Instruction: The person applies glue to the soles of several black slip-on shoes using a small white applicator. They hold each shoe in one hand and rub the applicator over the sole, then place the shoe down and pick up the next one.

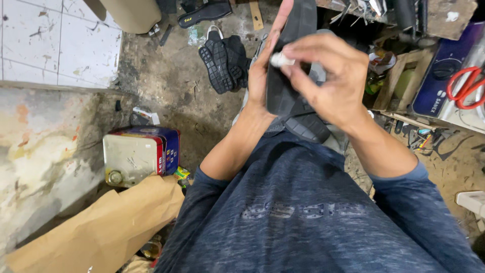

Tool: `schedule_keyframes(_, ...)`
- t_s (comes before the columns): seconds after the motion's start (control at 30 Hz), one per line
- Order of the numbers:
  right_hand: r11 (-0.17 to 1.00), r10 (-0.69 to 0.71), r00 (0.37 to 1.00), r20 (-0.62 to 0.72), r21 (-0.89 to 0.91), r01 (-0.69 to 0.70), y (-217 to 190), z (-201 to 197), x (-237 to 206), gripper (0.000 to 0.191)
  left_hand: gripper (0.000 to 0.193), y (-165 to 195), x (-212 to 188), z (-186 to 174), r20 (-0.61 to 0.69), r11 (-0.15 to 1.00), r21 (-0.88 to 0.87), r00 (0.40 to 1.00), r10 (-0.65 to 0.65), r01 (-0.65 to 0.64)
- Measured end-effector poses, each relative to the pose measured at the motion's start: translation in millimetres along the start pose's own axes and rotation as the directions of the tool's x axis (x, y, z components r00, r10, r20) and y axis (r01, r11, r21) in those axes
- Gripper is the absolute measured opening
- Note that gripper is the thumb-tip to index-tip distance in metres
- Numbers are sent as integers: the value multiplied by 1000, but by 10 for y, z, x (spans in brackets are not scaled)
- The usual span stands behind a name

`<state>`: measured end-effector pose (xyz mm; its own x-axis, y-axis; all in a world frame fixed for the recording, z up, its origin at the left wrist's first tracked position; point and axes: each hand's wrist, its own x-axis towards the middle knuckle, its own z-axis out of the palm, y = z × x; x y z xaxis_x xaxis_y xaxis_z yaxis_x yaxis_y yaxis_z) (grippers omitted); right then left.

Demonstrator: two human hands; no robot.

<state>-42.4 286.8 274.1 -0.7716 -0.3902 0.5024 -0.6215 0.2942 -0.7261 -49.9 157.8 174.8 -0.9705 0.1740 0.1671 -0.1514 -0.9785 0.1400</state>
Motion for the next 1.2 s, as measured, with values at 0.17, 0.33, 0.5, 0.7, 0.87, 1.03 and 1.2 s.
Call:
schedule_keyframes(0.17, 996, -30, 991, 134, 82, 19, -191, 45, -107, 22, 45, 43, -92, -19, -55, 999, 39, 998, 32, -30)
schedule_keyframes(0.33, 988, -77, 996, 35, -133, 81, -195, 34, -92, 21, 39, -32, -173, -66, -27, 996, 80, 999, 42, -40)
schedule_keyframes(0.5, 998, -64, 991, 118, -7, 65, -309, 88, -325, 24, 41, 12, -154, -131, -50, 1000, -30, 999, 3, -4)
schedule_keyframes(0.7, 992, -87, 994, 59, -84, 92, -261, 12, -368, 23, 35, -128, -114, -179, -4, 992, -124, 1000, -2, 2)
schedule_keyframes(0.87, 986, -166, 978, 128, -7, 168, -280, -22, -418, 22, 33, -129, -69, -189, -6, 990, -141, 1000, 21, -22)
schedule_keyframes(1.03, 988, -157, 982, 107, 13, 156, -259, -75, -441, 23, 45, -157, -41, -136, -44, 983, -176, 997, -67, 58)
schedule_keyframes(1.2, 989, -149, 978, 145, 8, 150, -234, -157, -449, 23, 43, -122, -2, -103, 15, 991, -115, 998, 64, -62)
